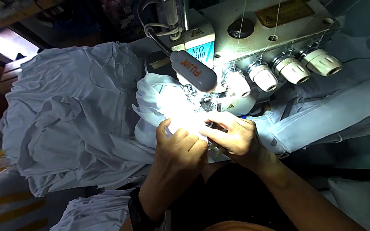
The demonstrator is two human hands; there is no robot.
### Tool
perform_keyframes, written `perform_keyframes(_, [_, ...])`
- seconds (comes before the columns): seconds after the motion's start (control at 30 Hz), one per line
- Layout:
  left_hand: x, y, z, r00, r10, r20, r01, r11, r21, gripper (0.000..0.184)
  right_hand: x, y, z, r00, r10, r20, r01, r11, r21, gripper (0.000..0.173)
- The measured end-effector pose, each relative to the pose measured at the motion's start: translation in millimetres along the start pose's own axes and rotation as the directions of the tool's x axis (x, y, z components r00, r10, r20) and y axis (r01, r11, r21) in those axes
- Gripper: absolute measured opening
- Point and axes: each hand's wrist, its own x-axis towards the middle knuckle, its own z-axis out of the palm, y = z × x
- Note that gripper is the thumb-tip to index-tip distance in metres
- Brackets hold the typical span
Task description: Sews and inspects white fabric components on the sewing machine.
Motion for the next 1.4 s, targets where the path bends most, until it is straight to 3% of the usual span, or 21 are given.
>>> perform_keyframes(0.07, [-3, -8, 2, 1.000, -0.028, -0.001, 0.028, 0.997, 0.077, 0.013, 5, 0, 1, 1.000, -0.014, 0.004, 0.014, 1.000, -0.026, 0.019])
perform_keyframes(0.17, [-10, -25, 6, 0.996, -0.087, 0.017, 0.086, 0.994, 0.071, 0.030, 7, -7, -1, 1.000, 0.018, 0.017, -0.015, 0.992, -0.128, 0.016])
perform_keyframes(0.37, [-6, -41, 7, 0.993, -0.116, -0.017, 0.113, 0.987, -0.115, 0.024, 6, -13, 6, 0.995, 0.095, -0.006, -0.095, 0.976, -0.198, 0.018])
perform_keyframes(0.77, [11, -67, 11, 0.995, -0.103, -0.012, 0.100, 0.980, -0.171, 0.022, 11, -10, 11, 0.971, 0.237, -0.008, -0.234, 0.952, -0.199, 0.021])
perform_keyframes(0.9, [27, -80, 6, 0.990, -0.139, 0.013, 0.139, 0.974, -0.177, 0.029, -2, -22, 21, 0.969, 0.237, -0.067, -0.241, 0.969, -0.055, 0.020])
perform_keyframes(1.0, [51, -96, 16, 0.971, -0.220, -0.095, 0.200, 0.963, -0.181, 0.023, -39, -33, 48, 0.951, 0.299, -0.075, -0.285, 0.946, 0.154, 0.024])
perform_keyframes(1.1, [63, -102, 21, 0.925, -0.358, -0.130, 0.333, 0.926, -0.178, 0.021, -74, -22, 73, 0.953, 0.299, 0.046, -0.302, 0.951, 0.074, 0.030])
perform_keyframes(1.23, [27, -74, 17, 0.886, -0.450, -0.112, 0.426, 0.885, -0.189, 0.025, -63, -20, 55, 0.913, 0.403, 0.071, -0.409, 0.897, 0.167, 0.048])
perform_keyframes(1.33, [-1, -42, 17, 0.840, -0.502, -0.207, 0.469, 0.863, -0.187, 0.029, -27, -20, 23, 0.883, 0.463, 0.082, -0.470, 0.875, 0.120, 0.064])
perform_keyframes(1.4, [-12, -26, 22, 0.797, -0.543, -0.266, 0.504, 0.839, -0.203, 0.028, -4, -23, 9, 0.892, 0.449, 0.048, -0.452, 0.888, 0.081, 0.046])
